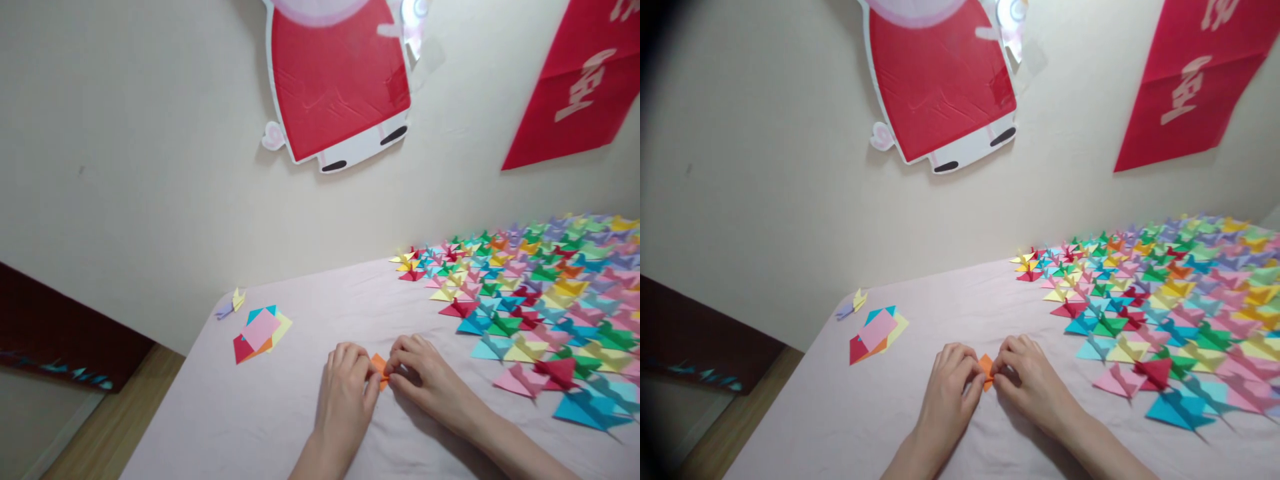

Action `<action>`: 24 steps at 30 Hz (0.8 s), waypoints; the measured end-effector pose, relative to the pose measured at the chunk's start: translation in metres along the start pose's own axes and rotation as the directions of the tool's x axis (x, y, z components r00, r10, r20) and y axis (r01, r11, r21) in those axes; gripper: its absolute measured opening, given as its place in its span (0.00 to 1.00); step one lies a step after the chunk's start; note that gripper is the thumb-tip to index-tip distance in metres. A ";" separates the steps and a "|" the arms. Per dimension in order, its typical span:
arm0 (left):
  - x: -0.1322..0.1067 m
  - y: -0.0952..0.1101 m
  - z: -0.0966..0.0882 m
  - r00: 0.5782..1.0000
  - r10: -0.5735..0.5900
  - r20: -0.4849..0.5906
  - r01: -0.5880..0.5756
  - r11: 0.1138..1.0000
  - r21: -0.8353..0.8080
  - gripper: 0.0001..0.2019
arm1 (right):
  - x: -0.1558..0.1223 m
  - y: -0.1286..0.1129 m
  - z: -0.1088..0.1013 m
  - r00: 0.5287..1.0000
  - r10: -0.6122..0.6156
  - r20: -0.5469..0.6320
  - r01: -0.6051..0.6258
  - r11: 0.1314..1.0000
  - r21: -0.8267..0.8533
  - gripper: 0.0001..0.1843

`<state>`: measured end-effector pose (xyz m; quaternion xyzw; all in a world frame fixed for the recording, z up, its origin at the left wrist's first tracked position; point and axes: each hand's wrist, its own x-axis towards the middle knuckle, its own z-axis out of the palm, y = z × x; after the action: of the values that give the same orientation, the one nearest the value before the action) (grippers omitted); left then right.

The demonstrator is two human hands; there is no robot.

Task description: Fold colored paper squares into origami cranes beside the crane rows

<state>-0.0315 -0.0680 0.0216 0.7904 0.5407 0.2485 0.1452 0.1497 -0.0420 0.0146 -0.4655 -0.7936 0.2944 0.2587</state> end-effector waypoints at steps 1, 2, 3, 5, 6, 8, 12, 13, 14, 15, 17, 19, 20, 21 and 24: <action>0.002 0.000 0.001 1.000 -0.006 0.007 0.006 1.000 0.011 0.08 | 0.000 0.001 0.000 1.000 0.004 -0.001 -0.004 1.000 0.000 0.07; 0.003 -0.001 0.001 1.000 -0.012 0.012 0.012 1.000 0.023 0.08 | 0.001 0.001 0.001 1.000 0.007 -0.004 -0.007 1.000 -0.002 0.07; 0.004 -0.001 0.002 1.000 -0.018 0.017 0.017 0.999 0.034 0.08 | 0.001 0.002 0.002 1.000 0.012 -0.007 -0.012 1.000 -0.006 0.07; 0.005 -0.002 0.003 0.999 -0.028 0.020 0.027 0.998 0.052 0.08 | 0.002 0.003 0.004 1.000 0.021 -0.014 -0.022 1.000 -0.021 0.07; 0.005 -0.002 0.003 0.999 -0.033 0.021 0.032 0.998 0.059 0.08 | 0.003 0.003 0.005 0.999 0.027 -0.018 -0.027 0.999 -0.031 0.07; 0.003 -0.002 0.003 0.999 -0.039 0.027 0.038 0.997 0.060 0.07 | 0.004 0.003 0.007 0.999 0.039 -0.024 -0.040 0.998 -0.049 0.06; 0.000 -0.001 0.002 0.998 -0.044 0.051 0.042 0.998 0.041 0.06 | 0.005 0.001 0.009 0.998 0.059 -0.027 -0.060 0.996 -0.070 0.07; 0.000 -0.001 0.002 0.998 -0.049 0.051 0.047 0.998 0.043 0.06 | 0.004 0.001 0.010 0.998 0.058 -0.029 -0.060 0.996 -0.072 0.07; 0.000 -0.001 0.002 0.997 -0.055 0.045 0.053 0.997 0.047 0.06 | 0.004 0.001 0.010 0.998 0.055 -0.033 -0.057 0.996 -0.074 0.07; 0.001 -0.001 0.003 0.997 -0.062 0.038 0.060 0.997 0.051 0.06 | 0.004 0.001 0.010 0.998 0.050 -0.036 -0.053 0.996 -0.075 0.07; 0.001 -0.001 0.006 0.997 -0.076 0.019 0.075 0.995 0.059 0.07 | 0.003 0.002 0.010 0.998 0.042 -0.044 -0.045 0.996 -0.074 0.07; 0.002 -0.001 0.008 0.996 -0.088 0.009 0.087 0.994 0.066 0.07 | 0.003 0.002 0.010 0.998 0.039 -0.046 -0.042 0.997 -0.072 0.07; 0.002 -0.001 0.009 0.995 -0.095 0.008 0.094 0.993 0.070 0.07 | 0.003 0.003 0.010 0.998 0.040 -0.044 -0.044 0.996 -0.073 0.07; 0.002 0.000 0.009 0.995 -0.100 0.007 0.100 0.992 0.074 0.07 | 0.003 0.003 0.011 0.998 0.042 -0.041 -0.046 0.996 -0.078 0.07; 0.003 0.000 0.010 0.993 -0.116 0.008 0.114 0.990 0.084 0.07 | 0.003 0.003 0.011 0.998 0.045 -0.036 -0.049 0.994 -0.099 0.07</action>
<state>-0.0249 -0.0653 0.0139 0.7650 0.5943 0.2116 0.1296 0.1425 -0.0405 0.0052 -0.5014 -0.7916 0.2523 0.2415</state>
